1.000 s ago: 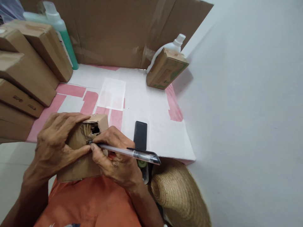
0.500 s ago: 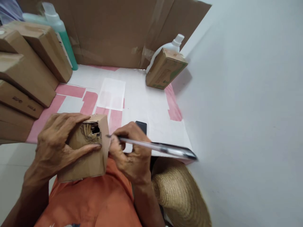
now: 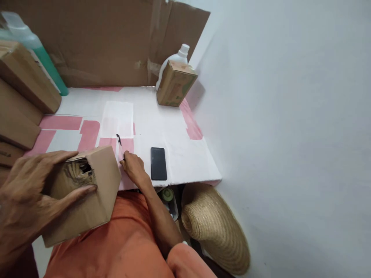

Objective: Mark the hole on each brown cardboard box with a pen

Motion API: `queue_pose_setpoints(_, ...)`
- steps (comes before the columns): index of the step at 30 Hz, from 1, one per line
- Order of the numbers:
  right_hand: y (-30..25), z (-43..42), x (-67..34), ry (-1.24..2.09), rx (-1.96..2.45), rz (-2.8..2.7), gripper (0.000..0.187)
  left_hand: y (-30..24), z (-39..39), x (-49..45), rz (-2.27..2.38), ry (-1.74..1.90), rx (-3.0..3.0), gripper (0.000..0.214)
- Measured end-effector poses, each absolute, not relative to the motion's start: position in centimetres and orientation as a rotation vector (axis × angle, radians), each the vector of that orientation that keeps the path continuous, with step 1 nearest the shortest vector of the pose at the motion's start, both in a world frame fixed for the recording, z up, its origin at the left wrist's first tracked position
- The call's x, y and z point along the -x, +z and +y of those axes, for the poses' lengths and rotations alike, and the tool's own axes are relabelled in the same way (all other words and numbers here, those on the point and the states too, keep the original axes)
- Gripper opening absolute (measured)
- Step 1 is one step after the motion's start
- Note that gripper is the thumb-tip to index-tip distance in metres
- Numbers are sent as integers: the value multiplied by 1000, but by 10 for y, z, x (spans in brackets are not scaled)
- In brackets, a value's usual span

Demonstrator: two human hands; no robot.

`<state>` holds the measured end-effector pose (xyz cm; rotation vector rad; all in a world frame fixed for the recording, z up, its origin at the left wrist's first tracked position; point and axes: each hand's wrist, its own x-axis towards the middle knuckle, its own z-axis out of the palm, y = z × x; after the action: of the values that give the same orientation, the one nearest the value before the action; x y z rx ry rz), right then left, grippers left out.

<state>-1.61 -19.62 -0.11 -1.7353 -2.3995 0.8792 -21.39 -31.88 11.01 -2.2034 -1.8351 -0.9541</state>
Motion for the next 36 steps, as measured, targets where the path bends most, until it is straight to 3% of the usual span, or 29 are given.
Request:
queue_pose_setpoints(19, -10, -221, -11, 768, 1856, -2298, 26, 113, -311, 211, -1762, -935, 2219, 55)
queue_pose_setpoints(24, -15, -233, -48, 507, 2229, -1966, 53, 112, -310, 213, -1727, -957, 2222, 54)
queue_pose_setpoints(29, -22, -228, -75, 536, 2478, -1658, 74, 109, -311, 217, -1731, -912, 2223, 58)
queue_pose_setpoints(32, -24, -221, -94, 587, 2476, -1618, 73, 109, -313, 216, -1760, -924, 2219, 57)
queue_pose_setpoints(36, -31, -219, -115, 741, 2397, -1631, 57, 106, -315, 212, -1722, -1002, 2184, 56)
